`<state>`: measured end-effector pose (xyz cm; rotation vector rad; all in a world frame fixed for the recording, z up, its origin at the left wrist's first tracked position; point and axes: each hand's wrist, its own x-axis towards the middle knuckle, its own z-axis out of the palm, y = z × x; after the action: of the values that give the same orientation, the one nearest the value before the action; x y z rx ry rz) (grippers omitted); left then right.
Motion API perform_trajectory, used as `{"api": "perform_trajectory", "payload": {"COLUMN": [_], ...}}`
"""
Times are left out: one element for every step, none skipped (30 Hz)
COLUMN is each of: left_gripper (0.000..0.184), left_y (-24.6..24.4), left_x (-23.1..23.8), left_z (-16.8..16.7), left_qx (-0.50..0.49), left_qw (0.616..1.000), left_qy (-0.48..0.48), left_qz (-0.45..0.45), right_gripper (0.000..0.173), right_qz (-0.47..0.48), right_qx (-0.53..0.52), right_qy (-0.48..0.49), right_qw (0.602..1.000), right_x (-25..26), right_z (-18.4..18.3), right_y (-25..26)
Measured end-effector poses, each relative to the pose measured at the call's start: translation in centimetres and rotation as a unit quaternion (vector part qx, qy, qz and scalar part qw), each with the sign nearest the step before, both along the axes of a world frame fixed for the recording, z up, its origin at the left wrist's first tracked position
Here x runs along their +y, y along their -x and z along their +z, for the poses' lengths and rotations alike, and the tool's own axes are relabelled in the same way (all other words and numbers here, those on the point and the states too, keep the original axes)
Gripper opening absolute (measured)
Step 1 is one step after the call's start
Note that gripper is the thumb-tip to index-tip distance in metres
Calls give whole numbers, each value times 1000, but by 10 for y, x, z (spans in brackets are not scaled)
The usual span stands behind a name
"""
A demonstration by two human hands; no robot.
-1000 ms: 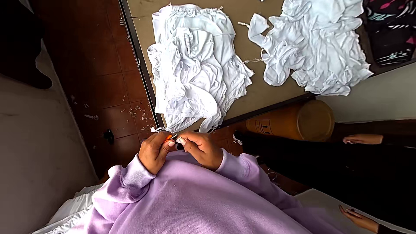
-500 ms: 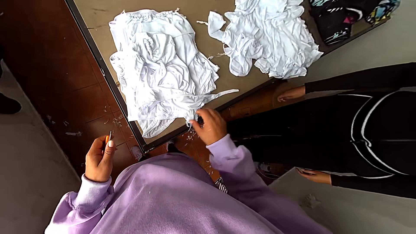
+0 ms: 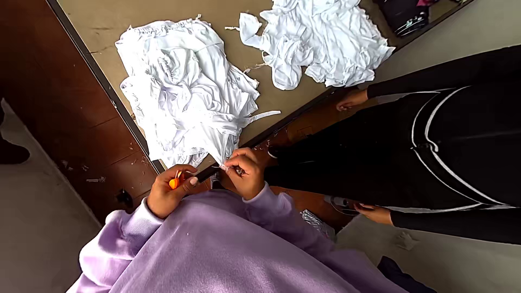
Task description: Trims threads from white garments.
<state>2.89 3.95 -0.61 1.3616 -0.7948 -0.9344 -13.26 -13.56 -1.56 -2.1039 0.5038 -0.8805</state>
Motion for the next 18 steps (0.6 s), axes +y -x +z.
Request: {"api": "perform_trajectory", "payload": {"left_gripper": [37, 41, 39, 32, 24, 18, 17, 17, 18, 17, 16, 16, 17, 17, 17, 17, 18, 21], "left_y": [2, 5, 8, 10, 11, 11, 10, 9, 9, 10, 11, 13, 13, 13, 13, 12, 11, 9], "left_x": [-12, -23, -31, -38, -43, -46, -47, -46, -46, -45, -44, -43, -41, -39, -37, -34, -30, -27], "left_z": [4, 8, 11, 13, 13, 12, 11, 11, 11, 11, 11, 11, 10, 10, 9, 9, 9, 9], "left_qx": [50, 93, 116, 120, 105, 81, 52, 30, 21, 18, 18, 16, 11, 7, 4, -2, -12, -28], "left_qw": [998, 993, 990, 990, 992, 995, 998, 999, 999, 999, 998, 997, 995, 991, 986, 982, 979, 978], "left_qy": [1, -1, -5, -7, -9, -8, -3, 3, 14, 25, 33, 44, 58, 70, 75, 73, 64, 48], "left_qz": [-39, -70, -84, -80, -67, -50, -34, -28, -25, -31, -44, -59, -86, -118, -146, -172, -191, -201], "right_gripper": [4, 3, 4, 6, 12, 23, 37, 53, 66, 73, 73, 68, 61, 54, 45, 33, 24, 22], "right_qz": [23, 43, 57, 64, 65, 65, 67, 70, 87, 114, 143, 157, 149, 132, 114, 97, 79, 67], "right_qx": [-20, -31, -34, -33, -30, -21, -4, 20, 47, 60, 61, 52, 38, 24, 8, -11, -24, -26], "right_qy": [-9, -19, -33, -59, -104, -164, -234, -302, -367, -418, -457, -479, -484, -480, -468, -457, -446, -438], "right_qw": [999, 998, 997, 996, 992, 984, 970, 951, 925, 899, 876, 862, 862, 867, 876, 884, 891, 896], "right_x": [7, 13, 18, 20, 21, 20, 19, 18, 17, 16, 15, 15, 16, 16, 15, 14, 13, 13], "right_z": [2, 3, 3, 2, 2, 1, 2, 6, 13, 20, 24, 25, 25, 25, 24, 25, 25, 26], "right_y": [0, -1, -2, -2, -1, 2, 4, 5, 6, 4, 2, 0, -4, -6, -8, -9, -10, -9]}}
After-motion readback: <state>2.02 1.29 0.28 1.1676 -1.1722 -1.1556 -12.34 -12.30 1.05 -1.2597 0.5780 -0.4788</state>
